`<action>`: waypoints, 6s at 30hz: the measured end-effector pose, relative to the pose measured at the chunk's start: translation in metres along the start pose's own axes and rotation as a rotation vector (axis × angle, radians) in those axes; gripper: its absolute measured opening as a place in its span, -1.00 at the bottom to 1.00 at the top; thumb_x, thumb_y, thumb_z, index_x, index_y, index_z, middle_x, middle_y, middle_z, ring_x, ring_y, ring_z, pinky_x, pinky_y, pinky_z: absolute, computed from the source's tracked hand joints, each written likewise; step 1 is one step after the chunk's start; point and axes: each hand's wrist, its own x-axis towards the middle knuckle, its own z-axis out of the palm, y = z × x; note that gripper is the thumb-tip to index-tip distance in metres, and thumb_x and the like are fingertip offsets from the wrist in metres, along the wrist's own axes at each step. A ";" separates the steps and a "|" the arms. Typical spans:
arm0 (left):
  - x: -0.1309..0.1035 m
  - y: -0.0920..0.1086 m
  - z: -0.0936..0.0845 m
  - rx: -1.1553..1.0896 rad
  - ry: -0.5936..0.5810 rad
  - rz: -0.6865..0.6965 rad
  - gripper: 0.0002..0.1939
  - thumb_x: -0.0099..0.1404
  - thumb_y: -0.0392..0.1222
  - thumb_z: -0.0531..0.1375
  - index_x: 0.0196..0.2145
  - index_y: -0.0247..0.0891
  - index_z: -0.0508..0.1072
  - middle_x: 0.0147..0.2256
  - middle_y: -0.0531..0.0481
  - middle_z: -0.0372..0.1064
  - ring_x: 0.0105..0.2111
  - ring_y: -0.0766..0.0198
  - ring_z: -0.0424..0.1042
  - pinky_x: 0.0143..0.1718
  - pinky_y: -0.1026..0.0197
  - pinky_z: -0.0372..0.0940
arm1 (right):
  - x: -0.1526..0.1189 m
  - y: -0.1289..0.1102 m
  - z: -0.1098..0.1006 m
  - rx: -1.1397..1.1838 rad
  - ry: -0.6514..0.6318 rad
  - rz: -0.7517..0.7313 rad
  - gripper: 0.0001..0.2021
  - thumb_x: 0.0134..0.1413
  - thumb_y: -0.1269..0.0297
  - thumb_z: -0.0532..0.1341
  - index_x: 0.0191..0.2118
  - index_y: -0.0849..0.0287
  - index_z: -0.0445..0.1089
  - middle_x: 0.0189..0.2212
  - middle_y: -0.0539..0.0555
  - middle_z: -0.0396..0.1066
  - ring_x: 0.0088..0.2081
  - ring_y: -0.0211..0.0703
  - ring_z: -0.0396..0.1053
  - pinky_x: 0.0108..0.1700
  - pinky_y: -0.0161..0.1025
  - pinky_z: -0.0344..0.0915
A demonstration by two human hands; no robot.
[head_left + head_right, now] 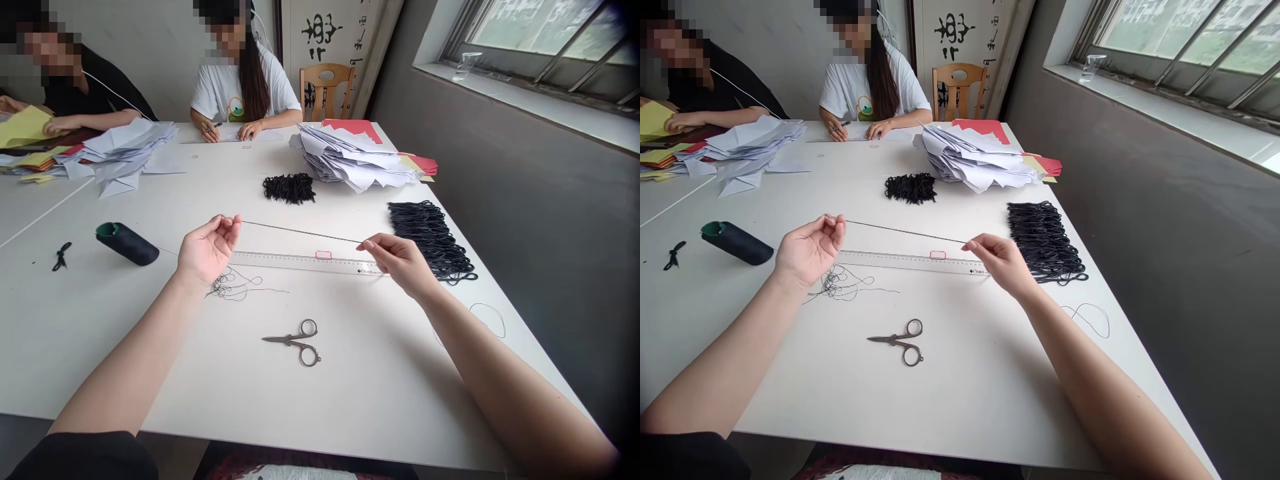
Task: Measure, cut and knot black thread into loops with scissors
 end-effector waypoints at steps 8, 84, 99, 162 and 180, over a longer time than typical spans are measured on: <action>0.023 -0.011 -0.061 0.804 -0.096 0.434 -0.83 0.19 -0.11 0.21 -0.43 -0.24 0.33 -0.47 0.06 0.37 -0.29 0.20 0.52 -0.15 0.14 0.39 | 0.000 0.024 -0.026 -0.433 0.280 -0.077 -0.78 0.08 0.12 0.18 -0.42 0.15 0.42 -0.56 0.00 0.23 -0.53 -0.27 0.10 -0.45 -0.27 0.05; 0.037 0.019 -0.093 1.664 0.236 0.356 -0.82 0.09 -0.09 0.27 -0.34 -0.17 0.47 -0.36 0.14 0.51 -0.31 0.26 0.44 -0.13 0.25 0.24 | 0.001 0.060 -0.067 -0.899 -0.183 -0.158 -0.61 0.05 -0.14 0.19 -0.23 0.10 0.36 -0.18 0.19 0.35 -0.07 0.12 0.27 -0.11 -0.01 0.29; 0.042 0.000 -0.097 1.901 0.144 0.411 -0.45 0.34 0.06 -0.06 0.16 -0.30 0.27 0.28 -0.23 0.00 0.29 -0.05 -0.03 0.27 -0.09 -0.02 | 0.002 0.060 -0.067 -0.876 -0.184 -0.138 -0.57 0.03 -0.19 0.17 -0.25 0.10 0.37 -0.18 0.19 0.35 -0.08 0.11 0.28 -0.09 0.01 0.29; 0.027 0.021 -0.091 1.977 -0.022 -0.115 0.06 0.15 0.35 0.11 0.37 -0.30 -0.24 0.39 -0.20 -0.52 0.37 0.05 -0.52 0.28 -0.25 -0.45 | 0.098 0.007 0.166 -0.677 -0.532 -0.788 -0.54 0.31 0.02 0.00 0.22 0.06 0.25 0.24 0.14 0.18 0.23 0.01 0.12 0.24 0.05 0.08; -0.001 -0.004 -0.067 2.191 -0.206 0.172 -0.36 0.33 0.06 -0.02 0.22 -0.42 0.23 0.30 -0.34 -0.01 0.33 0.02 -0.09 0.33 -0.11 -0.31 | 0.078 -0.019 0.126 -0.739 -0.345 -0.690 -0.55 0.33 0.08 -0.01 0.22 0.15 0.21 0.21 0.23 0.20 0.22 0.07 0.15 0.21 0.14 0.12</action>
